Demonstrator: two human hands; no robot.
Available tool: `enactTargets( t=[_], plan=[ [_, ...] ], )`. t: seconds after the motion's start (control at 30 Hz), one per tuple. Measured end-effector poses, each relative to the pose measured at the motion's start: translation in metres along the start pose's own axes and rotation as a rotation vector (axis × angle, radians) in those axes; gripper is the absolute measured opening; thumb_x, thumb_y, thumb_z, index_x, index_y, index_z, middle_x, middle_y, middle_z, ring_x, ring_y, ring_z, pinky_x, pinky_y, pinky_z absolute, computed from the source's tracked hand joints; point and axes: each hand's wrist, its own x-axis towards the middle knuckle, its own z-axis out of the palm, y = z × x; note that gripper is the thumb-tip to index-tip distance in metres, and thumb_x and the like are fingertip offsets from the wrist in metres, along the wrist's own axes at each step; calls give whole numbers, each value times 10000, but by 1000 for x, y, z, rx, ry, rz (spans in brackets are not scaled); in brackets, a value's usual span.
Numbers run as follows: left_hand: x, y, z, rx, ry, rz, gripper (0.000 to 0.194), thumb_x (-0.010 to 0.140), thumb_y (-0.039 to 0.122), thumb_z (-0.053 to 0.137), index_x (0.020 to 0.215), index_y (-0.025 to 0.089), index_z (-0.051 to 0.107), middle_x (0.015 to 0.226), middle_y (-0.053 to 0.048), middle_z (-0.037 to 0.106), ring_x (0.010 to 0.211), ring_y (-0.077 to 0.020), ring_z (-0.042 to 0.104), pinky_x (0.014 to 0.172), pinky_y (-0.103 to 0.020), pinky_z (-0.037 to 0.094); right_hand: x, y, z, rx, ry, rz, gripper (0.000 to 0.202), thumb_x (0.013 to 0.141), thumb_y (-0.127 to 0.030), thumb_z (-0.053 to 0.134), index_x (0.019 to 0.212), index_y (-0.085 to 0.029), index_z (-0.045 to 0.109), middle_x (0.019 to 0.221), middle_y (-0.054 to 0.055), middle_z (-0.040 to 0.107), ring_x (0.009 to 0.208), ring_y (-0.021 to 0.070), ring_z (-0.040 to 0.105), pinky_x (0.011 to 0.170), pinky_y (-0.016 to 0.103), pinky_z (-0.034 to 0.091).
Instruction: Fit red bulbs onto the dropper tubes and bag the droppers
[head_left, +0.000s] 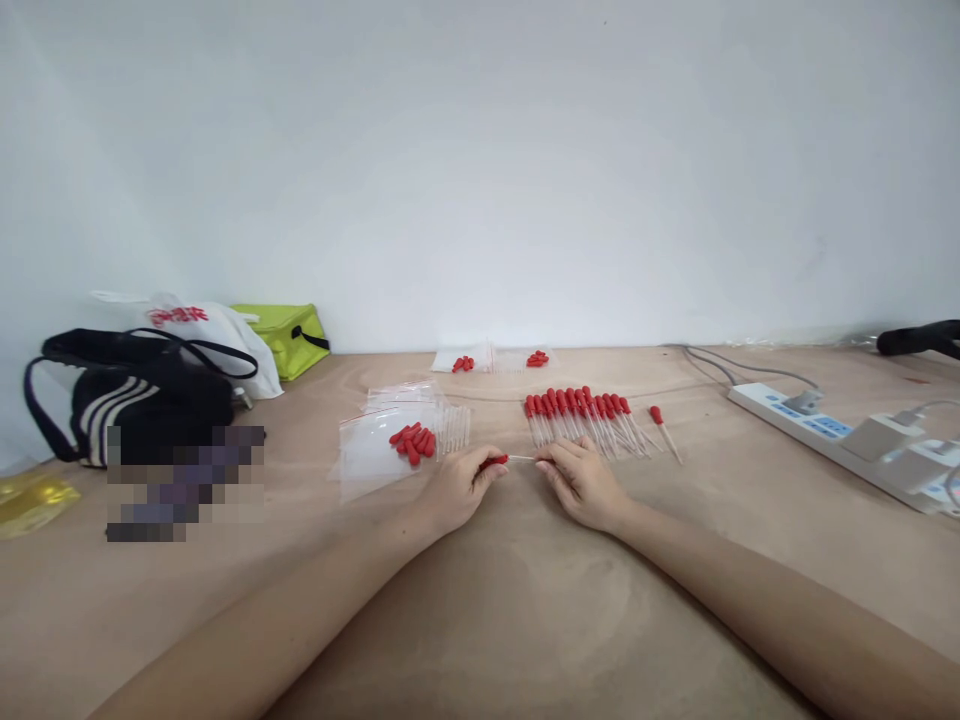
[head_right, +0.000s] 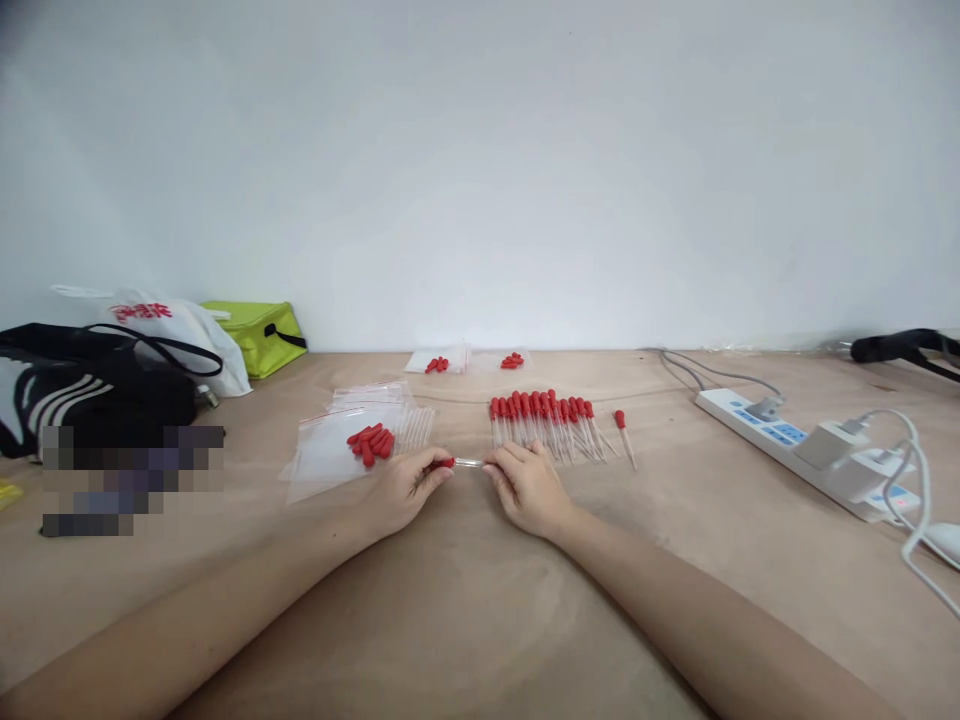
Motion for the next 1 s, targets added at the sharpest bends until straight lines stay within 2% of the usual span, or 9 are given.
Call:
enactTargets(
  t=[0.23, 0.5, 0.73, 1.0],
  plan=[
    [-2, -1, 1, -48, 17, 65, 129, 841, 216, 447, 822, 163, 562, 771, -14, 607, 711, -122, 564, 669, -227, 431, 1, 0, 0, 26, -58, -27, 220, 861, -205, 361, 887, -197, 580, 714, 7, 579, 627, 111, 479, 657, 278, 245],
    [-1, 0, -4, -17, -61, 161, 195, 847, 224, 431, 785, 144, 598, 713, -32, 589, 665, -122, 548, 634, -228, 424, 4, 7, -3, -67, -147, -125, 229, 851, -190, 368, 869, -197, 597, 709, 4, 599, 596, 98, 467, 637, 281, 185],
    [-2, -2, -3, 39, -71, 140, 206, 831, 260, 443, 764, 151, 604, 683, -30, 584, 636, -123, 534, 608, -230, 419, 3, 0, -2, -204, -105, -149, 225, 810, -152, 383, 803, -186, 606, 651, 7, 585, 561, 104, 430, 615, 292, 160],
    [-3, 0, -3, 53, -76, 181, 184, 821, 268, 452, 769, 153, 586, 701, -39, 585, 643, -130, 530, 615, -240, 418, 4, -8, 0, -128, -81, -141, 227, 799, -144, 376, 709, -175, 582, 613, 0, 573, 549, 95, 425, 623, 286, 166]
  ],
)
